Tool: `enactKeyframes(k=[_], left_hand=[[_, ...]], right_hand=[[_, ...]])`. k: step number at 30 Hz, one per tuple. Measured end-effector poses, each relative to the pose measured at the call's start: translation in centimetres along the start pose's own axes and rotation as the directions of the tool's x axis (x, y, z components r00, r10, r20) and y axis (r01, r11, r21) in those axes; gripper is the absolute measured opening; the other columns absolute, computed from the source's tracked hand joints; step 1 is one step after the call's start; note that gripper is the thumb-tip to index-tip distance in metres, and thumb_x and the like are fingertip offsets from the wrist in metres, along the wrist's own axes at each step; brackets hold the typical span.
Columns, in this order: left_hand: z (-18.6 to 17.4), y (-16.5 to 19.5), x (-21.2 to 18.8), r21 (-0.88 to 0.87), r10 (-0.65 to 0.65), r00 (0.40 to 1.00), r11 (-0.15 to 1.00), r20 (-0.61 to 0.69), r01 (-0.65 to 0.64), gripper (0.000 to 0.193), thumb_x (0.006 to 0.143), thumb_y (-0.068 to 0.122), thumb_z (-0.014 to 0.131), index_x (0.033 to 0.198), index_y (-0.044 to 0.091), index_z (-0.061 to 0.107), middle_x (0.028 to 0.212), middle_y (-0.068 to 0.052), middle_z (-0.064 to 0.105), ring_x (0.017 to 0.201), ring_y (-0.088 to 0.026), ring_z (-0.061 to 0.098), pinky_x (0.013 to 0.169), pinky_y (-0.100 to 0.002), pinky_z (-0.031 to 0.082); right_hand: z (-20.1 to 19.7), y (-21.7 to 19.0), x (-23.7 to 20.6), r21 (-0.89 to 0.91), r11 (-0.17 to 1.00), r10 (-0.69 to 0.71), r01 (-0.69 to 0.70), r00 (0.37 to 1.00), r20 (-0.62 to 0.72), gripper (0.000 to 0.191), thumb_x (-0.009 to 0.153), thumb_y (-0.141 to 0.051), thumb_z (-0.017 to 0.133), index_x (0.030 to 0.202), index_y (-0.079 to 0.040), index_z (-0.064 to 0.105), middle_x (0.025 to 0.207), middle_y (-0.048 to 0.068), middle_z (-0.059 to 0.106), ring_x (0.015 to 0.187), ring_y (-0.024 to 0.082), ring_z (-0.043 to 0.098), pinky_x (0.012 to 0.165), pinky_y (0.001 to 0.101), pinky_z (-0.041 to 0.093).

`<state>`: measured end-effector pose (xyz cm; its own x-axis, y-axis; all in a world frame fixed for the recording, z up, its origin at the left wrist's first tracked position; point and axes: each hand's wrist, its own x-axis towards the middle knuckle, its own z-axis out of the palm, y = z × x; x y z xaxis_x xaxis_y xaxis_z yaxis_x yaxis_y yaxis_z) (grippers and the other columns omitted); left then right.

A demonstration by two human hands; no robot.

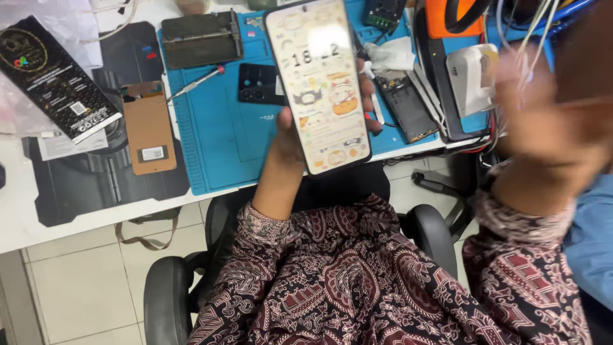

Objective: The person holds a disassembled smartphone back cover and squeezes adhesive from a tube along its edge, then presses the cover onto the phone body and rubs along the seams. They pick up a green battery or cover component, fit it, and finally power on the reassembled phone, holding it up with the screen lit.

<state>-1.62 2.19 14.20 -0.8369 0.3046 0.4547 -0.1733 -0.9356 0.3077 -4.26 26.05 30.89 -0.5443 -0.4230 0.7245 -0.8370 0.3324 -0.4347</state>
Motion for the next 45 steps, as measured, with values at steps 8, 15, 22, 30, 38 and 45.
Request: enactKeyframes(k=[8, 15, 22, 30, 38, 45], left_hand=[[-0.9, -1.3, -0.9, 0.036, -0.060, 0.996, 0.997, -0.067, 0.062, 0.119, 0.082, 0.071, 0.077, 0.161, -0.004, 0.030, 0.141, -0.017, 0.052, 0.124, -0.025, 0.057, 0.109, -0.047, 0.053], [-2.4, -3.3, -0.9, -0.120, -0.079, 0.994, 0.990, -0.071, 0.071, 0.112, 0.087, 0.074, 0.067, 0.160, -0.002, 0.029, 0.151, -0.021, 0.048, 0.133, -0.028, 0.055, 0.118, -0.049, 0.047], [-3.6, -4.1, -0.8, -0.119, -0.092, 0.981, 0.990, -0.171, 0.072, 0.114, 0.087, 0.078, 0.063, 0.162, -0.001, 0.030, 0.153, -0.024, 0.046, 0.136, -0.032, 0.054, 0.116, -0.049, 0.049], [-4.3, -3.9, 0.8, -0.156, -0.086, 0.947, 0.987, -0.308, 0.039, 0.116, 0.085, 0.079, 0.062, 0.162, -0.003, 0.033, 0.152, -0.024, 0.048, 0.132, -0.031, 0.058, 0.109, -0.046, 0.053], [-4.0, -3.6, 0.8, -0.084, -0.078, 0.952, 0.995, -0.298, 0.055, 0.116, 0.086, 0.079, 0.065, 0.157, -0.007, 0.033, 0.151, -0.025, 0.048, 0.130, -0.032, 0.057, 0.107, -0.044, 0.053], [-4.2, -3.5, 0.7, -0.100, -0.094, 0.955, 0.993, -0.282, 0.069, 0.116, 0.086, 0.078, 0.066, 0.158, -0.006, 0.032, 0.151, -0.025, 0.048, 0.133, -0.031, 0.055, 0.109, -0.044, 0.053]], right_hand=[[7.4, 1.6, -4.2, 0.103, 0.981, -0.180, 0.166, 0.971, 0.155, 0.120, 0.073, -0.031, 0.094, 0.163, -0.017, 0.016, 0.165, 0.019, 0.025, 0.156, 0.038, 0.026, 0.126, 0.0495, 0.024], [9.0, 3.8, -4.0, 0.029, 0.982, -0.191, 0.189, 0.970, 0.150, 0.123, 0.074, -0.030, 0.094, 0.163, -0.017, 0.011, 0.166, 0.022, 0.022, 0.158, 0.041, 0.025, 0.128, 0.0545, 0.024], [7.2, 6.7, -4.9, 0.044, 0.999, 0.032, -0.031, 0.999, -0.008, 0.117, 0.086, -0.015, 0.086, 0.169, -0.028, 0.005, 0.172, 0.011, 0.016, 0.158, 0.027, 0.024, 0.127, 0.0439, 0.033], [8.2, 5.6, -5.6, 0.047, 0.999, 0.022, -0.026, 0.997, 0.078, 0.119, 0.080, -0.025, 0.089, 0.166, -0.025, 0.007, 0.169, 0.020, 0.022, 0.154, 0.034, 0.031, 0.120, 0.0456, 0.035], [9.9, 5.7, -4.9, 0.096, 0.994, 0.032, -0.044, 0.993, 0.116, 0.120, 0.078, -0.024, 0.090, 0.165, -0.024, 0.008, 0.165, 0.023, 0.022, 0.153, 0.037, 0.032, 0.119, 0.0479, 0.037], [10.6, 6.2, -5.0, 0.107, 0.990, 0.083, -0.096, 0.989, 0.126, 0.121, 0.081, -0.022, 0.091, 0.167, -0.025, 0.006, 0.166, 0.021, 0.021, 0.154, 0.034, 0.030, 0.122, 0.0444, 0.035]])
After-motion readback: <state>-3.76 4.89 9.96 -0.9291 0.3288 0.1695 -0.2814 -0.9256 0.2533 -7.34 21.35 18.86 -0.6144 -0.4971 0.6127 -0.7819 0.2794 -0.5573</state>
